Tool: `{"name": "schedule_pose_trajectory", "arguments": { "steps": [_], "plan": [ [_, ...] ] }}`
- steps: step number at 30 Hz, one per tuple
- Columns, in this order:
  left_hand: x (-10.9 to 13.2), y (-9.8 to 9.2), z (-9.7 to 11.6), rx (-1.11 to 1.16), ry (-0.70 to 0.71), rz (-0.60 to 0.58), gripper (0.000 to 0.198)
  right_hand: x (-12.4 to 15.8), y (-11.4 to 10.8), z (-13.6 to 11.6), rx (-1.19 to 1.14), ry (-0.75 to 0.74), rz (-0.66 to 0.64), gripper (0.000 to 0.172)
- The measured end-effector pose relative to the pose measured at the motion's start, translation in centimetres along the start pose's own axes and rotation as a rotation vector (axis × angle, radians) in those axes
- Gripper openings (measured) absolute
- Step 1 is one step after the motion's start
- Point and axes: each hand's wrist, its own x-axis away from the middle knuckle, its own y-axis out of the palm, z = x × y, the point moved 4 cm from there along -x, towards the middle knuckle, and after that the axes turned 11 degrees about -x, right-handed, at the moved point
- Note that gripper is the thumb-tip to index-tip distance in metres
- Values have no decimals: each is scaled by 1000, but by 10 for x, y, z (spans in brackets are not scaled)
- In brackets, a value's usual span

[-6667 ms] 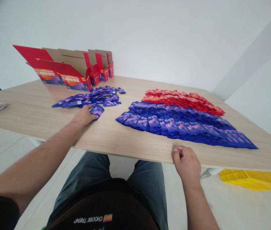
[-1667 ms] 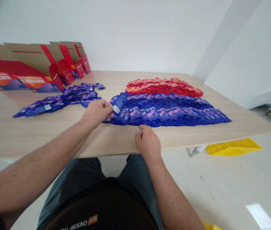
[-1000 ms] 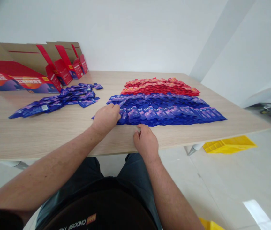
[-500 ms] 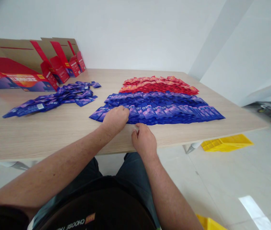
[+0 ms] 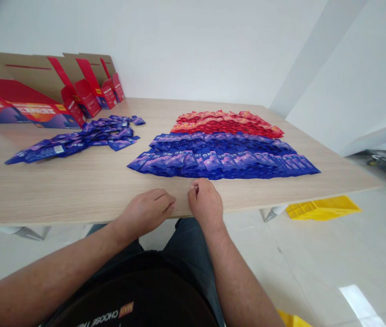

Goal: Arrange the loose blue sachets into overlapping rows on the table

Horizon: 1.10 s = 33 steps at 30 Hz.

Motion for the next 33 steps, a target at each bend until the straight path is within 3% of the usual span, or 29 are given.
{"name": "schedule_pose_trajectory", "arguments": {
  "steps": [5, 8, 11, 13, 19, 30, 33],
  "plan": [
    [53, 7, -72, 161, -250, 14, 29, 1, 1, -1, 20, -22, -7, 12],
    [78, 3, -119, 214, -514, 26, 31, 2, 2, -2, 44, -39, -1, 13],
    [97, -1, -145, 249, -785, 30, 32, 3, 2, -1, 70, -45, 9, 14],
    [101, -1, -147, 279, -828, 33, 32, 3, 2, -1, 88, -48, 11, 16],
    [91, 3, -131, 223, -624, -2, 25, 4, 1, 1, 142, -44, 13, 20],
    [94, 3, -128, 155, -644, -12, 28, 2, 1, 9, 153, 0, -10, 24],
    [98, 6, -139, 143, -675, -12, 31, 2, 0, 9, 161, 9, -9, 24]
  ]
}}
